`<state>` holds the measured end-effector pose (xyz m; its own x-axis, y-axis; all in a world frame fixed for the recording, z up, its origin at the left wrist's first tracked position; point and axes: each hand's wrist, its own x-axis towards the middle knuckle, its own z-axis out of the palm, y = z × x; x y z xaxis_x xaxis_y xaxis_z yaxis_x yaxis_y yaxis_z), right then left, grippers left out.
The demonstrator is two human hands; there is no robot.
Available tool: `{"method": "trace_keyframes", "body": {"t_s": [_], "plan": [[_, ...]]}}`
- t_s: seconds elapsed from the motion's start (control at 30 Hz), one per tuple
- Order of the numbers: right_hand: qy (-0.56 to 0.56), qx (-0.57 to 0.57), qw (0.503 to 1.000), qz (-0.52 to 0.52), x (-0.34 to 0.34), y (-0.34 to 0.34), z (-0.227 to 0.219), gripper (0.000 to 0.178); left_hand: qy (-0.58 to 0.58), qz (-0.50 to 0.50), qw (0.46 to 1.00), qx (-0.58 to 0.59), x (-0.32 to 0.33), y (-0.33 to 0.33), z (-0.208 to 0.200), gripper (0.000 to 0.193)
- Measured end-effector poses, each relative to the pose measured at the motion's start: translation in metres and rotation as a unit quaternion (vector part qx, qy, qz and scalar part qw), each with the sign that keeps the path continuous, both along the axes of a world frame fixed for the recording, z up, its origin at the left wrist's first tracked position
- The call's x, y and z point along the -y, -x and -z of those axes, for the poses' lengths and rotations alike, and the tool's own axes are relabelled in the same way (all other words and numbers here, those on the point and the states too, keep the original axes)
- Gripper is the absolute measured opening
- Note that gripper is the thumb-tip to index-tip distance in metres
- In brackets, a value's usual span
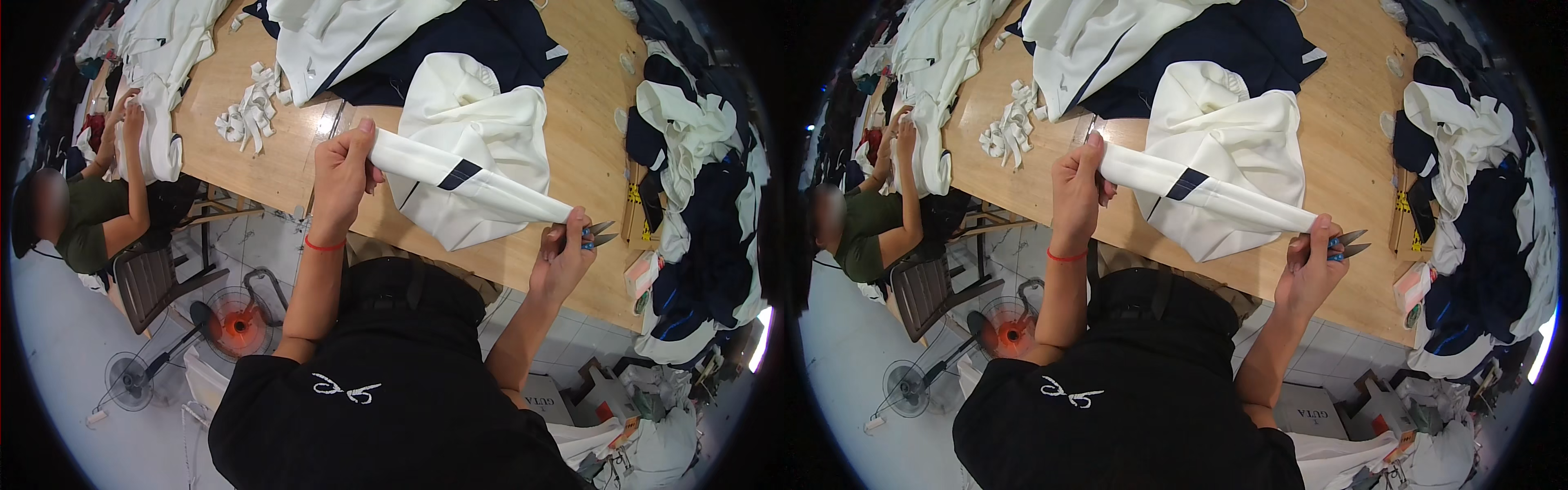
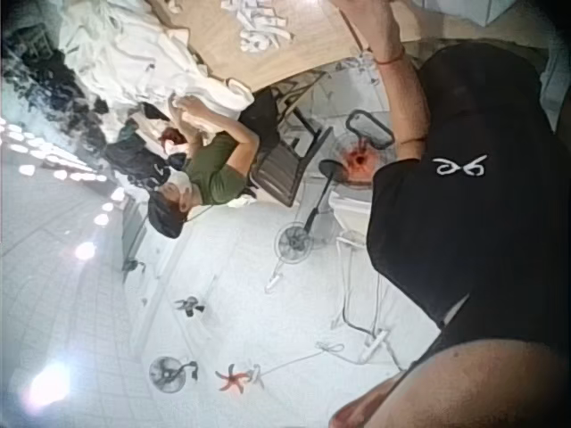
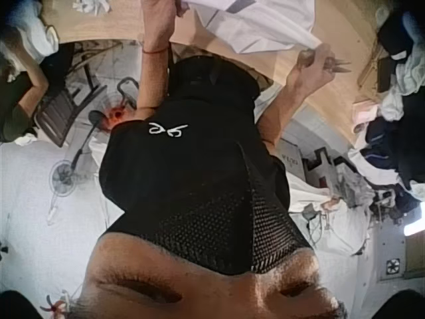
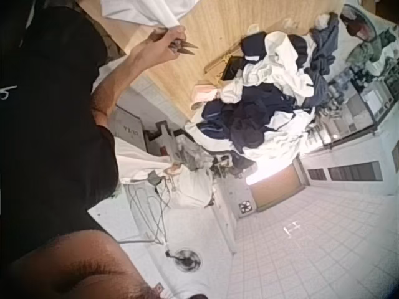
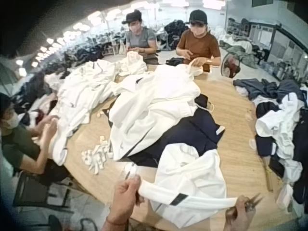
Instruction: Trimming loose threads from white shorts using specialized thread snips in a factory setting.
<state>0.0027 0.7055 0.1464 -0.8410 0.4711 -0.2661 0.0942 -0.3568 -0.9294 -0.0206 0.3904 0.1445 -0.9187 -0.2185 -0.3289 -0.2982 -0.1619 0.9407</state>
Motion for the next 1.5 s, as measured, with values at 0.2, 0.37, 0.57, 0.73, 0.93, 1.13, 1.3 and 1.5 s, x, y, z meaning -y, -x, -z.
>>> {"method": "trace_keyframes", "body": {"t_s": [0.2,0.37,0.57,0.73,0.93,1.13,1.3,1.5], "plan": [[0.008,-0.004,0.995,0.103,-0.037,0.013,0.016,0.025,-0.056,0.011,0.995,-0.077,-0.004,-0.002,0.006,0.039],[-0.168,-0.076,0.941,0.283,-0.116,0.023,0.015,0.013,0.001,0.007,0.999,-0.052,0.015,-0.004,0.018,0.045],[-0.460,0.036,0.887,-0.009,-0.102,0.008,0.063,0.041,0.197,0.122,0.967,-0.105,-0.001,0.002,0.030,0.053],[-0.503,0.162,0.845,-0.087,-0.069,-0.005,0.082,0.043,0.379,0.190,0.857,-0.294,-0.088,0.017,0.054,0.045],[-0.294,0.048,0.955,-0.004,-0.083,-0.017,0.033,0.016,0.367,0.233,0.849,-0.301,-0.102,0.024,0.042,0.014],[-0.266,-0.230,0.934,0.066,-0.062,-0.004,-0.035,0.015,0.305,0.172,0.833,-0.427,-0.080,0.017,-0.102,0.013],[-0.415,-0.080,0.904,0.063,-0.049,0.031,-0.011,0.021,0.448,0.115,0.806,-0.369,-0.050,0.073,-0.030,0.028],[-0.431,0.093,0.897,0.010,-0.124,-0.016,0.077,0.030,0.358,0.029,0.915,-0.183,0.014,0.011,0.039,0.019]]}}
